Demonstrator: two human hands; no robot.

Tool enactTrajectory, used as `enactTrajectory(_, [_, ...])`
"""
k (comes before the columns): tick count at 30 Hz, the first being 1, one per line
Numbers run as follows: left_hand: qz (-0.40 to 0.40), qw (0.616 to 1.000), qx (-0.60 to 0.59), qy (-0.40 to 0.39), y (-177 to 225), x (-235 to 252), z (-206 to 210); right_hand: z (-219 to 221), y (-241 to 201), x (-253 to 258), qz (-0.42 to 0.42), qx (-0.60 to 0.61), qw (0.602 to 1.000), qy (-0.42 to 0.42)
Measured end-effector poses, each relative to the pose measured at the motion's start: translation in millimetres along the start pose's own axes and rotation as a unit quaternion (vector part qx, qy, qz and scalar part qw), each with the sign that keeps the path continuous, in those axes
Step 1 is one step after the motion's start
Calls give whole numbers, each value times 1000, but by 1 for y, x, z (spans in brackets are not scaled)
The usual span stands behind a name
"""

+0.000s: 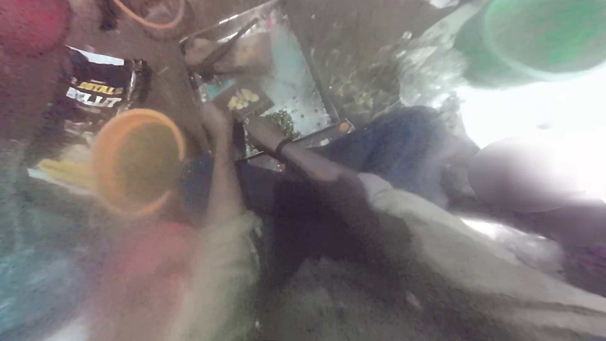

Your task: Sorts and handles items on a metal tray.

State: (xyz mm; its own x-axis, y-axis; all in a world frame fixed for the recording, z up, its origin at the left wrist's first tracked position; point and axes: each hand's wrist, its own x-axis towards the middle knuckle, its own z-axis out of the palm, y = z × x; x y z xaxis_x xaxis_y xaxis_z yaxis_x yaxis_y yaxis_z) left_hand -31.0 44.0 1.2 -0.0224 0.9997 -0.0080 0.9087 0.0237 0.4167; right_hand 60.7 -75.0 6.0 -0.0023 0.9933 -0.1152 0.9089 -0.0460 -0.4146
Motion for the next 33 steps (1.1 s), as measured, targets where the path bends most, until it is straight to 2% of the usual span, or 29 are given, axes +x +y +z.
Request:
enactTrajectory(1, [3,1000,-1,0,1,-2,-1,28,12,21,-7,58,998,9])
enactTrajectory(2, [5,1000,-5,-1,2,-2,0,34,15,42,21,84,996,-33])
enactTrajectory(4, [4,1000,-1,-13,-1,4,0,32,9,62,63,107,991,-50])
enactTrajectory(10, [-15,999,18,-26,1,-9,-8,42,9,57,147,79,983,-74])
enactTrajectory(13, [11,999,7,-32,-5,-3,-2,23,11,50,121,51,984,-122])
enactTrajectory(16, [-1,999,-3,-45,-9,1,8,21,20,51,79,75,988,-111])
enactTrajectory(18, [-2,999,14,-38,-12,2,13,20,23,57,94,111,985,-89])
enactTrajectory(22, [-1,999,4,-43,-8,-6,-1,8,22,61,118,118,979,-121])
enactTrajectory(25, [37,999,-7,-26,-9,2,11,3,25,51,123,133,976,-123])
enactTrajectory(29, [72,997,3,-9,-14,7,17,4,24,35,120,97,980,-126])
enactTrajectory(33, [54,998,20,-21,-7,8,15,14,22,23,132,89,980,-122])
